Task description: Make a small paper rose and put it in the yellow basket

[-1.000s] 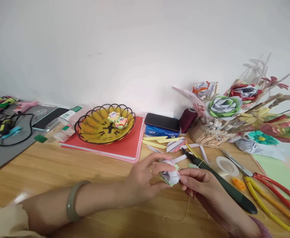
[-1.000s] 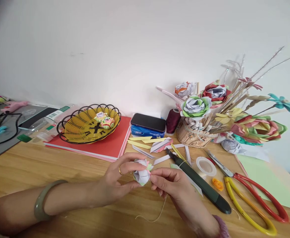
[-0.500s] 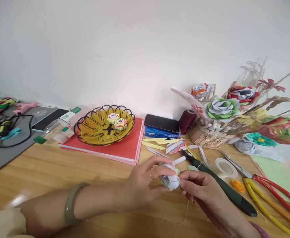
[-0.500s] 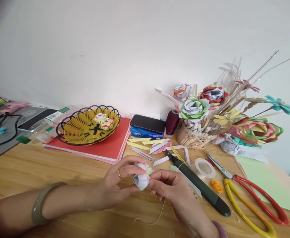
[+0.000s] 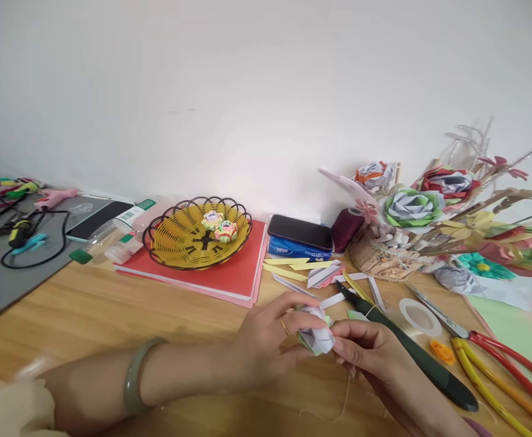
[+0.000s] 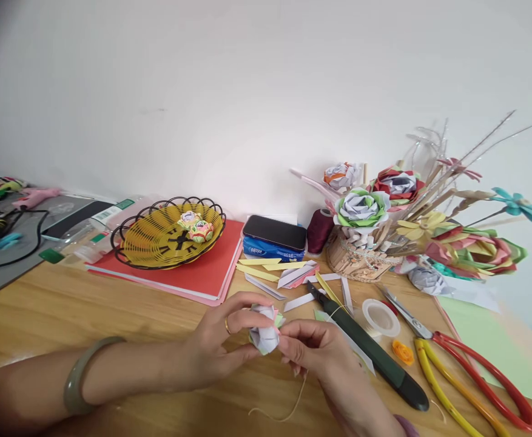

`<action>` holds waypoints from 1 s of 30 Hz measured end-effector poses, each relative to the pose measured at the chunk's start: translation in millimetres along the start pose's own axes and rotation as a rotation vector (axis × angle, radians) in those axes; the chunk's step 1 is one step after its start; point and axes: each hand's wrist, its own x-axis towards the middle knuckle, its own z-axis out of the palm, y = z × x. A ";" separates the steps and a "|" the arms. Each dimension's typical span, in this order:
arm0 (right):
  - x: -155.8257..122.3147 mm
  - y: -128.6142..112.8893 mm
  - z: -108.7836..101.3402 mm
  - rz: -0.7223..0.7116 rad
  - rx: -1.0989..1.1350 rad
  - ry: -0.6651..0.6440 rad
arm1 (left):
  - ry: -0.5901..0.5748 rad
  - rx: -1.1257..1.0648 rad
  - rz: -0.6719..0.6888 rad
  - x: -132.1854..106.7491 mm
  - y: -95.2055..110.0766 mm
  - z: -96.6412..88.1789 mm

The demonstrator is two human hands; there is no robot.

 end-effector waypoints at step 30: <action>-5.5 -11.7 2.1 0.012 -0.110 -0.041 | -0.027 -0.061 -0.042 1.6 0.8 -3.1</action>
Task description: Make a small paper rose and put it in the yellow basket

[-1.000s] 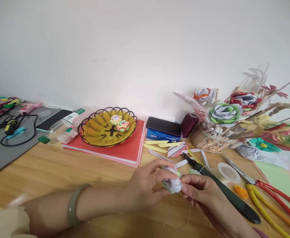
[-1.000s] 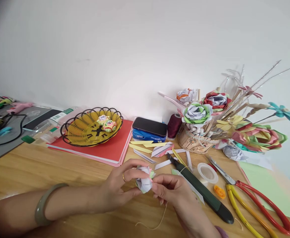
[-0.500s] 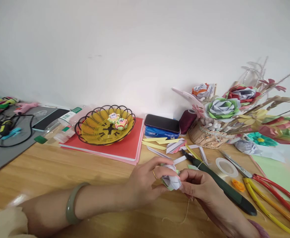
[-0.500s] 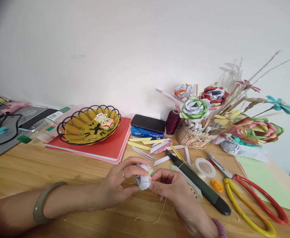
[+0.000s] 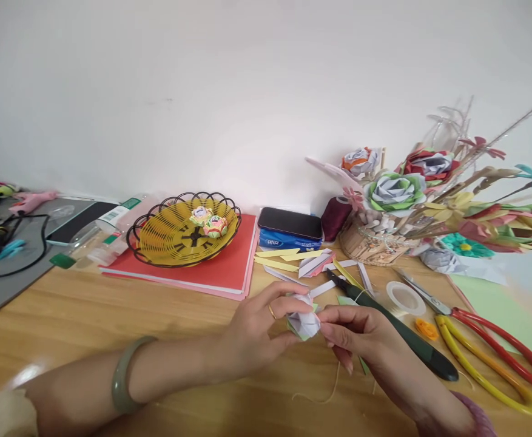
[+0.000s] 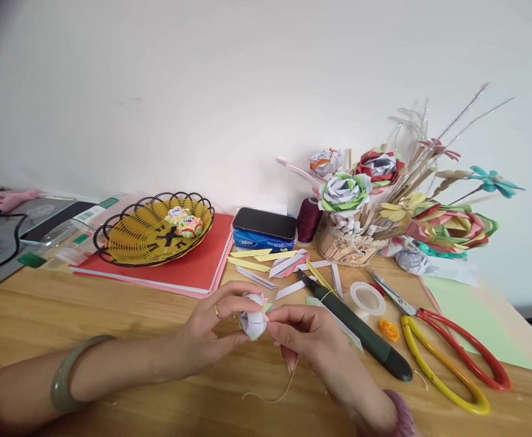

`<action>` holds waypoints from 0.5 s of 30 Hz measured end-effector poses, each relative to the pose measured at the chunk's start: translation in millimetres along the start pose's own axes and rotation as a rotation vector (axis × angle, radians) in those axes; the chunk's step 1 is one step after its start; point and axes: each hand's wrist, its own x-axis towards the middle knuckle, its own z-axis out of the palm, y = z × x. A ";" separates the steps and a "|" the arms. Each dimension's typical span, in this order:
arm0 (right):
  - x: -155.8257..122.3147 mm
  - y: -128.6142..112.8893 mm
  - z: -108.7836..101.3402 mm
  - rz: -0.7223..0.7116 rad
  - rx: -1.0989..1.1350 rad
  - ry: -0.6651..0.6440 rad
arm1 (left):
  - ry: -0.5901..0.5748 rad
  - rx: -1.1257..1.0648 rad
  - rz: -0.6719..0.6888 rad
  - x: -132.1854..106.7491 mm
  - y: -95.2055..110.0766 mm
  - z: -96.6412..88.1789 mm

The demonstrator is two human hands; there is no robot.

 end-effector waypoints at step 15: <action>-1.1 -0.9 6.5 0.045 0.094 0.044 | -0.035 0.039 0.048 0.4 2.5 1.6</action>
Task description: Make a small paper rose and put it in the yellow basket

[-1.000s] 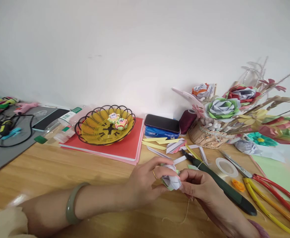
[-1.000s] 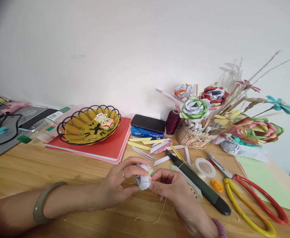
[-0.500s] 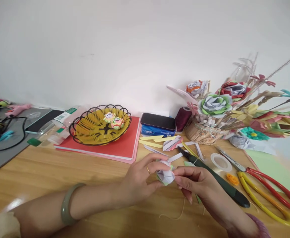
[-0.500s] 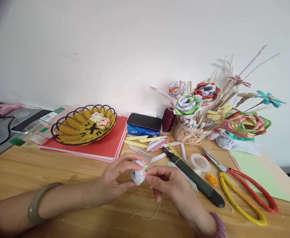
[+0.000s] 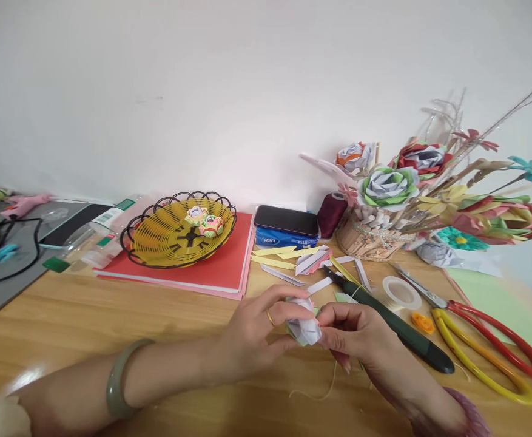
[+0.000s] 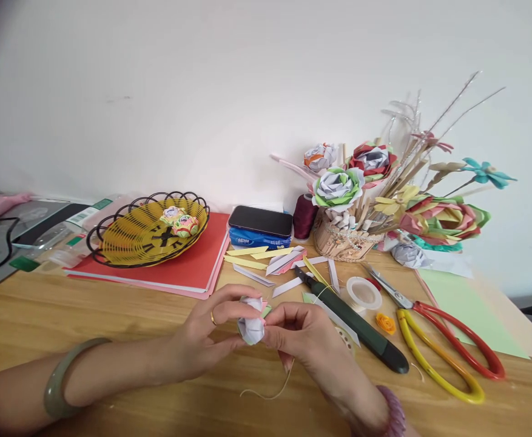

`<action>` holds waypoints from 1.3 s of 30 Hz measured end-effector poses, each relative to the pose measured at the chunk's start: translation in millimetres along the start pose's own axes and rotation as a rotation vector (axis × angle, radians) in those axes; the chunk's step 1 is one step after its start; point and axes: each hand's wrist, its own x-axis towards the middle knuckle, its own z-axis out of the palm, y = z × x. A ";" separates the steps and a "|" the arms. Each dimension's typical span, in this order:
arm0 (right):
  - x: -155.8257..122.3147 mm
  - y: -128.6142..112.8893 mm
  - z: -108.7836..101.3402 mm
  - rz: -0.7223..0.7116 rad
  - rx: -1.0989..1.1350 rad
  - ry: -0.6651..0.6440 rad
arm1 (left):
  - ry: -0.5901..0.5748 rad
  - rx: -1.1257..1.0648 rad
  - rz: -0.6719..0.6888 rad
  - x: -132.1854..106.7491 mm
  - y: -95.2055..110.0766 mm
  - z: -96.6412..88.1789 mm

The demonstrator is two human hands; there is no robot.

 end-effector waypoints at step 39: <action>-3.1 -6.3 -8.4 -0.033 0.030 0.018 | -0.050 -0.471 -0.455 -0.3 -2.2 2.2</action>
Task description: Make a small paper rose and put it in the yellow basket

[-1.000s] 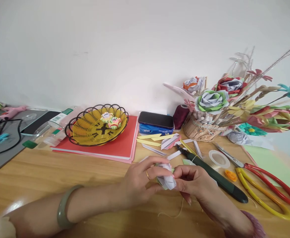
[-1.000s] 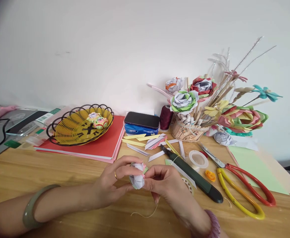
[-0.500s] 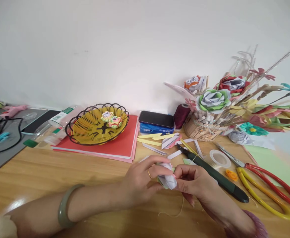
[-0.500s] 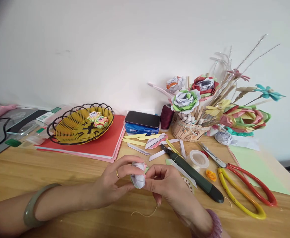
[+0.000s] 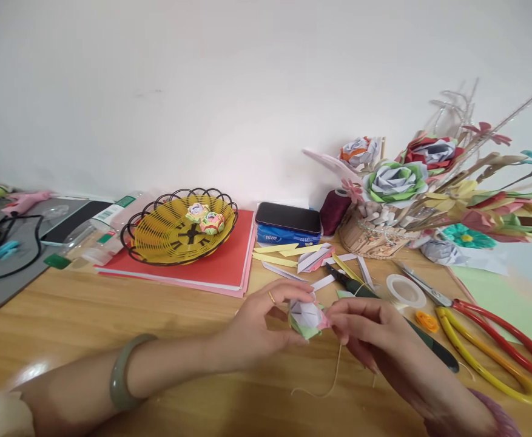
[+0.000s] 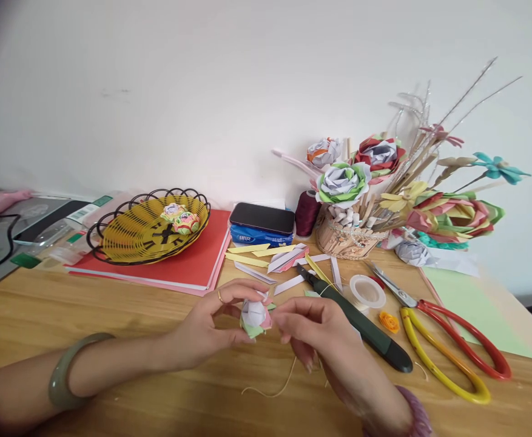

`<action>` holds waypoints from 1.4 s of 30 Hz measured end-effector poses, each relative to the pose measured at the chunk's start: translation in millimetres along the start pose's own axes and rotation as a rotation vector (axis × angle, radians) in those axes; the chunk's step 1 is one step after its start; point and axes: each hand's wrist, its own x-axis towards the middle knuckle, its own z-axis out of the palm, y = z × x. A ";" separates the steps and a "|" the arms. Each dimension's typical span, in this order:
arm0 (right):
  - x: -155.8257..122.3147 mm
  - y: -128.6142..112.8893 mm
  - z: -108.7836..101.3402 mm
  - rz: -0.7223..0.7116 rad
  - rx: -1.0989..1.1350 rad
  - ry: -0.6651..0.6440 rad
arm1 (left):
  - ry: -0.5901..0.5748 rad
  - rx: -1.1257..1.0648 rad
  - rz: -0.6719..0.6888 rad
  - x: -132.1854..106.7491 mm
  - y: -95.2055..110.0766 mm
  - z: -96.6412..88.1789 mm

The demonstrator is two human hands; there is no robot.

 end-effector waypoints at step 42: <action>-1.0 -5.6 2.1 -0.104 -0.263 0.024 | 0.049 0.211 0.154 -0.3 -1.5 -2.5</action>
